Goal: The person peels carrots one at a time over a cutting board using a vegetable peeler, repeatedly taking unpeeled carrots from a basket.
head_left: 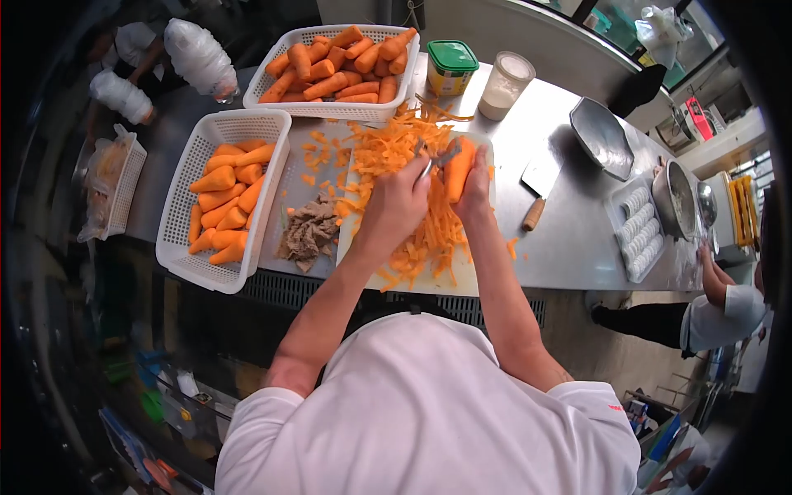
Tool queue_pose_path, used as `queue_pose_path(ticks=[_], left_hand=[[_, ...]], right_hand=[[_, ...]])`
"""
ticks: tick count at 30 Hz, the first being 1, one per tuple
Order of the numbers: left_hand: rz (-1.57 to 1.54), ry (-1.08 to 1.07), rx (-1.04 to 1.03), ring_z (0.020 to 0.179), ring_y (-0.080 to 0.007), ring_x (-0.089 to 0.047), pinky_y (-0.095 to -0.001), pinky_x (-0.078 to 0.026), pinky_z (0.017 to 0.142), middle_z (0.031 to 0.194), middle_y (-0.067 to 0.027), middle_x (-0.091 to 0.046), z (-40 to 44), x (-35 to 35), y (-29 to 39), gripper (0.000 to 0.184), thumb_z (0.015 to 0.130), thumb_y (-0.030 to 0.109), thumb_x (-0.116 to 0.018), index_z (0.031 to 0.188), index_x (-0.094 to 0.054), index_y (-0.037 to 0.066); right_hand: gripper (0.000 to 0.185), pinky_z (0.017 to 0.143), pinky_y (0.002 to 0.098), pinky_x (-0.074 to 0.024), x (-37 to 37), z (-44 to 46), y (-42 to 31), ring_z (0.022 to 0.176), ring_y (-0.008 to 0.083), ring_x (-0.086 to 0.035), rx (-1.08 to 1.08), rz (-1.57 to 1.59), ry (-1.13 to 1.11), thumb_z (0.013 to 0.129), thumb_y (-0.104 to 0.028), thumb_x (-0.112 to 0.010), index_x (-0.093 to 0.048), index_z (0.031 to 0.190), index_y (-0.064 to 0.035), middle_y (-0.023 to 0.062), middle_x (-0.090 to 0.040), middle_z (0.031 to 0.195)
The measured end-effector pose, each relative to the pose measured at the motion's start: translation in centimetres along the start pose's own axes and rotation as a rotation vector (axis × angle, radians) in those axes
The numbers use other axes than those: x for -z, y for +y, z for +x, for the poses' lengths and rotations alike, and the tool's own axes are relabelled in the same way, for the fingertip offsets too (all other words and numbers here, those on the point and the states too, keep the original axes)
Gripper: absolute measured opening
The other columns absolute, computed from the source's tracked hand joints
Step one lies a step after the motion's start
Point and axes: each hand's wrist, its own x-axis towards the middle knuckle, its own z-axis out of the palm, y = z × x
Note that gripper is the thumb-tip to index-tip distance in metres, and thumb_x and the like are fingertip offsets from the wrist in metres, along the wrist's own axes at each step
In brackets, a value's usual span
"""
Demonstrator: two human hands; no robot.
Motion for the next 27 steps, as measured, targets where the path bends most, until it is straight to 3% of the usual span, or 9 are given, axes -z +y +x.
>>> queue_pose_path(ticks=[4,9,10,12,16,19,22,24,27], left_hand=[[0.089,0.037,-0.052,0.077,-0.0379,-0.068,-0.0419,-0.051,0.068,0.086,-0.0274,-0.064,0.2,-2.5,-1.2,0.030,0.091,0.008,-0.058,0.119,-0.061,-0.004],[-0.015,-0.222,-0.051,0.078,-0.0440,-0.064,-0.0452,-0.050,0.065,0.084,-0.0284,-0.063,-6.0,-0.8,-0.8,0.028,0.092,0.009,-0.057,0.116,-0.061,-0.004],[-0.017,-0.221,-0.044,0.078,-0.0440,-0.064,-0.0452,-0.050,0.065,0.084,-0.0284,-0.063,-5.2,-0.9,-0.6,0.028,0.092,0.009,-0.057,0.116,-0.061,-0.004],[0.004,0.016,-0.042,0.078,-0.0441,-0.064,-0.0450,-0.050,0.066,0.084,-0.0286,-0.063,-0.9,-1.2,-0.5,0.028,0.092,0.009,-0.057,0.117,-0.061,-0.004],[0.117,0.003,-0.009,0.075,-0.0385,-0.068,-0.0404,-0.051,0.066,0.085,-0.0276,-0.064,1.1,-3.0,-1.5,0.031,0.092,0.009,-0.056,0.120,-0.061,-0.004],[0.146,-0.080,-0.051,0.077,-0.0373,-0.068,-0.0383,-0.052,0.068,0.087,-0.0275,-0.065,-4.1,-2.9,-0.5,0.032,0.092,0.010,-0.057,0.122,-0.060,-0.003],[0.015,-0.323,0.033,0.081,-0.0412,-0.066,-0.0409,-0.052,0.070,0.088,-0.0285,-0.064,-5.2,-1.2,-0.4,0.032,0.092,0.012,-0.058,0.120,-0.059,-0.004],[-0.010,-0.076,0.049,0.084,-0.0430,-0.065,-0.0429,-0.052,0.072,0.089,-0.0292,-0.064,-1.9,-1.0,0.2,0.032,0.092,0.014,-0.058,0.119,-0.060,-0.004],[0.044,-0.037,-0.024,0.084,-0.0429,-0.065,-0.0437,-0.051,0.072,0.087,-0.0289,-0.064,2.5,-2.6,-1.2,0.032,0.093,0.014,-0.057,0.119,-0.060,-0.004]], right_hand=[[0.053,0.064,0.0312,-0.0534,-2.8,-1.1,-0.1,0.073,0.0189,-0.062,-0.011,0.117,0.069,0.102,-0.057,-0.037,-0.056,0.116,-0.0092,0.0063,-0.062,0.090],[0.059,0.066,0.0364,-0.0558,2.2,1.5,-0.5,0.069,0.0241,-0.062,0.053,-0.011,0.106,0.101,-0.058,-0.036,-0.056,0.110,-0.0038,0.0110,-0.063,0.084],[0.059,0.066,0.0364,-0.0558,1.5,0.9,-0.5,0.069,0.0241,-0.062,0.046,-0.014,0.108,0.101,-0.058,-0.036,-0.056,0.110,-0.0038,0.0110,-0.063,0.084],[0.057,0.062,0.0344,-0.0537,-0.1,0.1,-0.5,0.070,0.0201,-0.060,0.062,-0.071,0.096,0.102,-0.056,-0.036,-0.054,0.113,-0.0033,0.0109,-0.063,0.087],[0.059,0.063,0.0341,-0.0537,-0.4,0.2,0.1,0.072,0.0203,-0.062,0.032,-0.098,0.075,0.104,-0.055,-0.032,-0.055,0.116,-0.0025,0.0128,-0.065,0.093],[0.058,0.069,0.0364,-0.0553,0.0,0.1,-1.2,0.079,0.0247,-0.062,0.022,-0.001,0.256,0.105,-0.053,-0.028,-0.052,0.123,-0.0035,0.0175,-0.065,0.104],[0.057,0.069,0.0365,-0.0552,2.9,1.2,-0.9,0.080,0.0237,-0.062,0.088,0.064,0.065,0.105,-0.052,-0.028,-0.053,0.122,-0.0044,0.0169,-0.065,0.107],[0.057,0.068,0.0363,-0.0552,1.4,0.8,-1.3,0.079,0.0233,-0.062,0.048,0.097,0.071,0.104,-0.054,-0.030,-0.053,0.119,-0.0043,0.0159,-0.065,0.103],[0.058,0.068,0.0355,-0.0567,1.9,1.5,-0.2,0.078,0.0230,-0.064,0.007,0.027,-0.055,0.103,-0.056,-0.033,-0.052,0.121,-0.0048,0.0119,-0.065,0.097]])
